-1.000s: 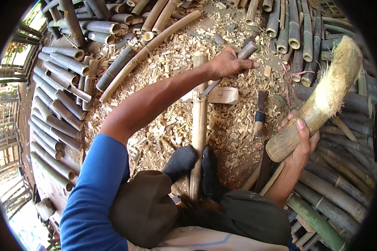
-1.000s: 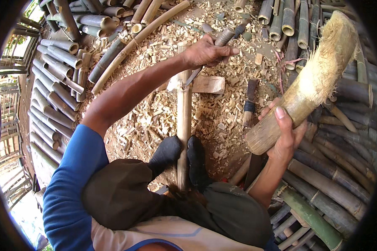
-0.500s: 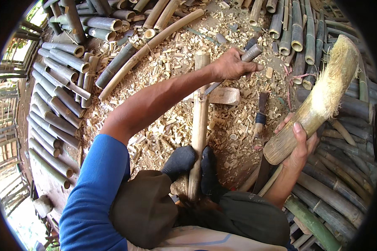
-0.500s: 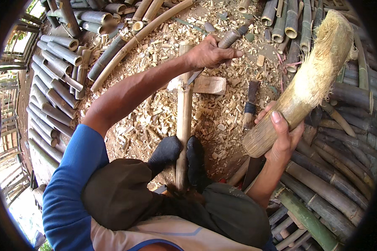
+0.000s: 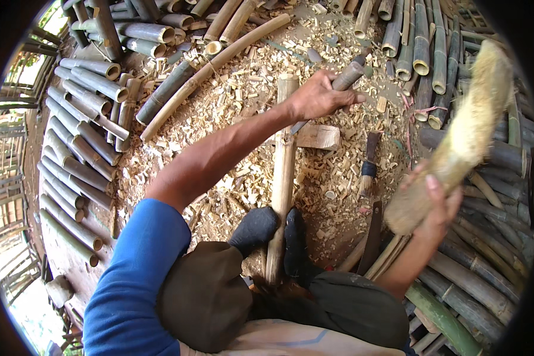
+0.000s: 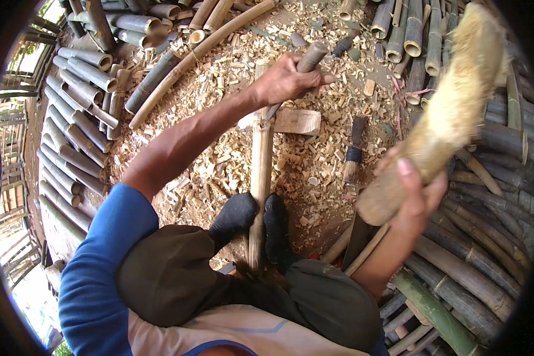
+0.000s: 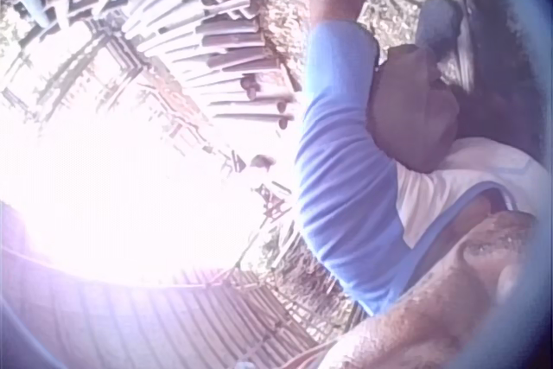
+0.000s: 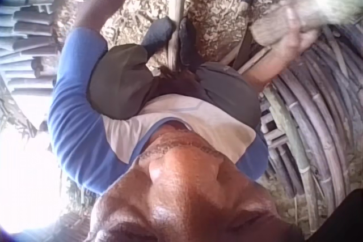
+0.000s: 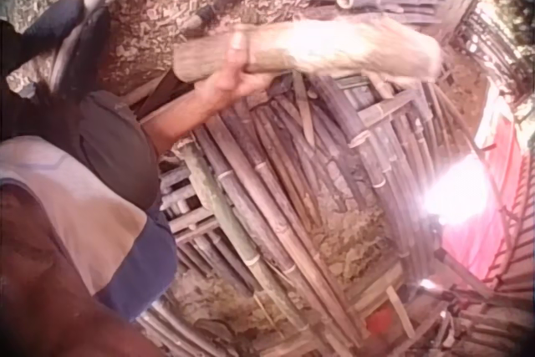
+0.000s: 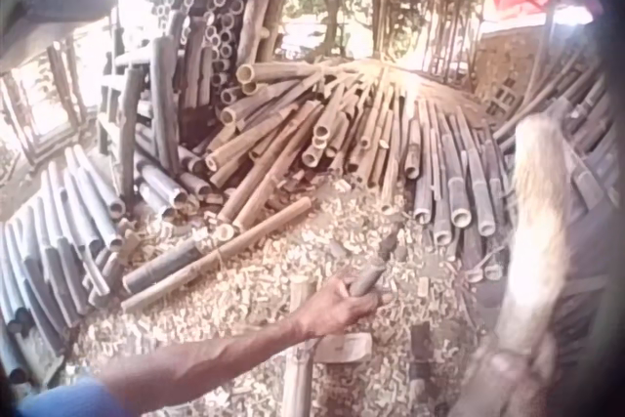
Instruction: The person shapes and carves a bamboo pole using a small knife and a larger piece of wood as a mallet to drive the blade through the material.
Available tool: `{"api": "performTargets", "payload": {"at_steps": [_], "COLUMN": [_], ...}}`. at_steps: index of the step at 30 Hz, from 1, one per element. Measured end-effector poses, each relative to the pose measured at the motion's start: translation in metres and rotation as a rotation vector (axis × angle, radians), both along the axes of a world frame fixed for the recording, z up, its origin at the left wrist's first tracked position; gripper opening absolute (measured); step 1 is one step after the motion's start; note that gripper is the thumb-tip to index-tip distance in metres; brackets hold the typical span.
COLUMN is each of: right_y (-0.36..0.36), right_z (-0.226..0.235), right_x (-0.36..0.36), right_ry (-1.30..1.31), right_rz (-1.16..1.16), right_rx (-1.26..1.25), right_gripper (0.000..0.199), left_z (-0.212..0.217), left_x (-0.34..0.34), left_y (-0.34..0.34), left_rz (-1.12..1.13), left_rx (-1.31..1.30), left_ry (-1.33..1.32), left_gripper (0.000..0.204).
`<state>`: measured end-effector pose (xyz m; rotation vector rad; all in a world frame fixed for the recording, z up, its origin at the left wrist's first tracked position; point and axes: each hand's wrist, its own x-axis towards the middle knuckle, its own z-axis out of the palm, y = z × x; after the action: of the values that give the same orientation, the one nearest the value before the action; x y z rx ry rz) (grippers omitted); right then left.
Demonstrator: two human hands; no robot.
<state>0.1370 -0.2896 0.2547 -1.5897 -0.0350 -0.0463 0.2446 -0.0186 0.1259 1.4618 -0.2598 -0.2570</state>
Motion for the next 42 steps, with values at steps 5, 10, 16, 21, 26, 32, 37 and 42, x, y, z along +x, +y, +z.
{"api": "performTargets", "payload": {"at_steps": [5, 10, 16, 21, 26, 32, 37, 42], "right_y": [-0.022, 0.038, 0.016, -0.009, 0.048, 0.005, 0.007, 0.045], "right_z": [0.071, 0.004, 0.113, 0.108, 0.077, 0.144, 0.062, 0.065], "right_x": [0.049, 0.085, 0.111, 0.152, 0.147, 0.149, 0.153, 0.138], "right_ry": [-0.361, -0.342, -0.261, -0.392, -0.219, -0.244, -0.399, -0.032], "right_rz": [-0.100, 0.229, 0.079, -0.163, 0.203, 0.188, 0.059, 0.387], "right_rx": [-0.106, -0.942, -0.349, -0.099, -0.421, -0.218, -0.735, -0.601], "right_gripper": [0.055, 0.071, 0.053, 0.061, 0.082, 0.049, 0.055, 0.090], "left_z": [0.020, 0.006, -0.008, -0.004, -0.027, -0.002, 0.004, -0.019], "left_x": [-0.011, 0.000, 0.011, 0.019, 0.014, 0.014, 0.011, 0.014], "left_y": [0.008, 0.006, 0.010, 0.000, 0.026, 0.011, 0.003, 0.013], "left_rz": [0.076, 0.087, 0.087, 0.024, 0.162, 0.085, 0.044, 0.083], "left_rx": [0.012, 0.042, 0.178, -0.018, 0.387, 0.062, 0.166, 0.350], "left_ry": [0.024, 0.029, -0.027, 0.100, -0.240, 0.160, 0.172, -0.064], "left_gripper": [0.031, 0.034, 0.036, 0.032, 0.030, 0.034, 0.020, 0.033]}}
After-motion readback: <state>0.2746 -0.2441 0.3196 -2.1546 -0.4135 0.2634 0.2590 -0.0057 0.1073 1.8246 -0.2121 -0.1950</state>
